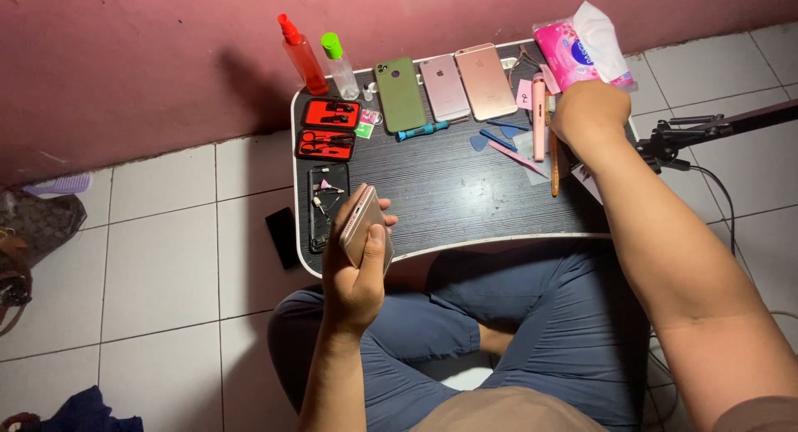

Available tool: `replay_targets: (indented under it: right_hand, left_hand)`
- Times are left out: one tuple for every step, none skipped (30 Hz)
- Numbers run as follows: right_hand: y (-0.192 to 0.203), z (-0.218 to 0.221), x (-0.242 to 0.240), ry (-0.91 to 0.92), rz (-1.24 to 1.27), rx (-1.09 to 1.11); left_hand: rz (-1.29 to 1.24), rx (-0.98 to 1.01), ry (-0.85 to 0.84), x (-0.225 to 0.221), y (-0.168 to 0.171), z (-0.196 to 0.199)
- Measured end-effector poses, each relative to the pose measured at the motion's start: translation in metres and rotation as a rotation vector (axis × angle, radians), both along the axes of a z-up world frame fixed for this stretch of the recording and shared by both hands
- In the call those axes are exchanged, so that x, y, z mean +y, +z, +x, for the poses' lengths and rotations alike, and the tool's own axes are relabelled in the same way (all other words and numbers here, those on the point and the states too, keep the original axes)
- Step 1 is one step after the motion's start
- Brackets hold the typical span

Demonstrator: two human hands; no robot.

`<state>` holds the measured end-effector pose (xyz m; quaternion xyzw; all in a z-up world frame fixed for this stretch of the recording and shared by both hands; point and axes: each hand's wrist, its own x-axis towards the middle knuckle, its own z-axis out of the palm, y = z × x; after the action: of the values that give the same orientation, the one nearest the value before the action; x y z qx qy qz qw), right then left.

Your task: The person is disassembling a smartphone by removing internal screws and then proceeds to clean and inspect the charging port using a brush and a metal probe.

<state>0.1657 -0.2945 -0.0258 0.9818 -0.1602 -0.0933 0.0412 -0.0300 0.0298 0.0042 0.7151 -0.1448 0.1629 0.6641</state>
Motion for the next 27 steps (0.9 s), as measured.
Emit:
replay_targets:
  right_hand:
    - [0.005, -0.004, 0.003, 0.003, 0.000, 0.003]
    - [0.012, -0.008, 0.005, 0.004, 0.017, 0.020]
    - [0.018, -0.011, 0.008, 0.006, 0.035, 0.038]
    - [0.011, -0.006, 0.001, 0.012, 0.033, 0.040]
    - [0.004, -0.001, -0.005, -0.010, 0.033, 0.053]
    - [-0.003, 0.005, -0.011, -0.032, 0.035, 0.065]
    - [-0.004, 0.005, -0.015, -0.026, 0.035, 0.067]
    - [-0.005, 0.005, -0.019, 0.021, -0.068, 0.081]
    - [-0.006, 0.005, -0.023, 0.069, -0.170, 0.094]
    - [-0.001, 0.001, -0.022, 0.073, -0.168, 0.097]
    - [0.004, -0.002, -0.022, 0.077, -0.185, 0.091]
    - [0.009, -0.006, -0.022, 0.080, -0.202, 0.090]
    - [0.014, -0.012, -0.024, 0.084, -0.201, 0.096]
    - [0.019, -0.017, -0.026, 0.119, -0.159, 0.019]
    - [0.025, -0.023, -0.029, 0.153, -0.117, -0.057]
    - [0.027, -0.032, -0.031, 0.155, -0.117, -0.058]
    - [0.030, -0.041, -0.033, 0.180, 0.068, -0.188]
    - [0.034, -0.051, -0.035, 0.199, 0.253, -0.320]
    - [0.047, -0.064, -0.027, 0.200, 0.252, -0.322]
    - [0.060, -0.078, -0.018, 0.234, 0.625, -0.335]
    - [0.072, -0.092, -0.010, 0.267, 1.003, -0.346]
    - [0.071, -0.099, -0.009, 0.265, 1.003, -0.349]
    - [0.071, -0.106, -0.009, 0.355, 1.208, -0.316]
    - [0.072, -0.110, -0.008, 0.454, 1.409, -0.280]
    - [0.074, -0.117, -0.007, 0.460, 1.406, -0.285]
    - [0.075, -0.123, -0.007, 0.536, 1.461, -0.267]
    - [0.075, -0.129, -0.006, 0.613, 1.514, -0.246]
  left_hand:
    - [0.000, 0.003, 0.003, 0.000, 0.002, -0.001]
    - [0.032, -0.039, 0.002, 0.000, 0.004, -0.001]
    - [0.063, -0.080, 0.000, 0.001, 0.007, -0.002]
    - [0.062, -0.078, 0.007, 0.000, 0.008, -0.002]
    - [0.058, -0.114, -0.008, 0.000, 0.010, -0.002]
    - [0.056, -0.151, -0.023, 0.000, 0.011, -0.002]
    - [0.056, -0.149, -0.016, 0.001, 0.011, -0.003]
    - [0.109, -0.154, -0.043, 0.002, 0.012, -0.004]
    - [0.162, -0.159, -0.070, 0.003, 0.012, -0.004]
    - [0.164, -0.156, -0.067, 0.003, 0.010, -0.004]
    - [0.210, -0.179, -0.043, 0.004, 0.008, -0.003]
    - [0.255, -0.198, -0.020, 0.004, 0.006, -0.003]
    - [0.256, -0.191, -0.018, 0.003, 0.008, -0.002]
    - [0.256, -0.189, -0.026, 0.001, 0.009, -0.001]
    - [0.256, -0.186, -0.035, 0.000, 0.011, 0.000]
    - [0.257, -0.186, -0.033, -0.002, 0.009, 0.001]
    - [0.235, -0.203, -0.046, -0.003, 0.008, 0.003]
    - [0.212, -0.222, -0.061, -0.005, 0.007, 0.004]
    - [0.212, -0.224, -0.060, -0.007, 0.006, 0.006]
    - [0.200, -0.229, -0.069, -0.009, 0.005, 0.007]
    - [0.189, -0.234, -0.078, -0.011, 0.004, 0.008]
    - [0.190, -0.235, -0.080, -0.013, 0.003, 0.008]
    - [0.181, -0.224, -0.089, -0.016, 0.003, 0.008]
    - [0.172, -0.218, -0.095, -0.018, 0.004, 0.011]
    - [0.171, -0.226, -0.094, -0.020, 0.005, 0.013]
    - [0.186, -0.230, -0.103, -0.022, 0.005, 0.015]
    - [0.201, -0.235, -0.113, -0.024, 0.005, 0.018]
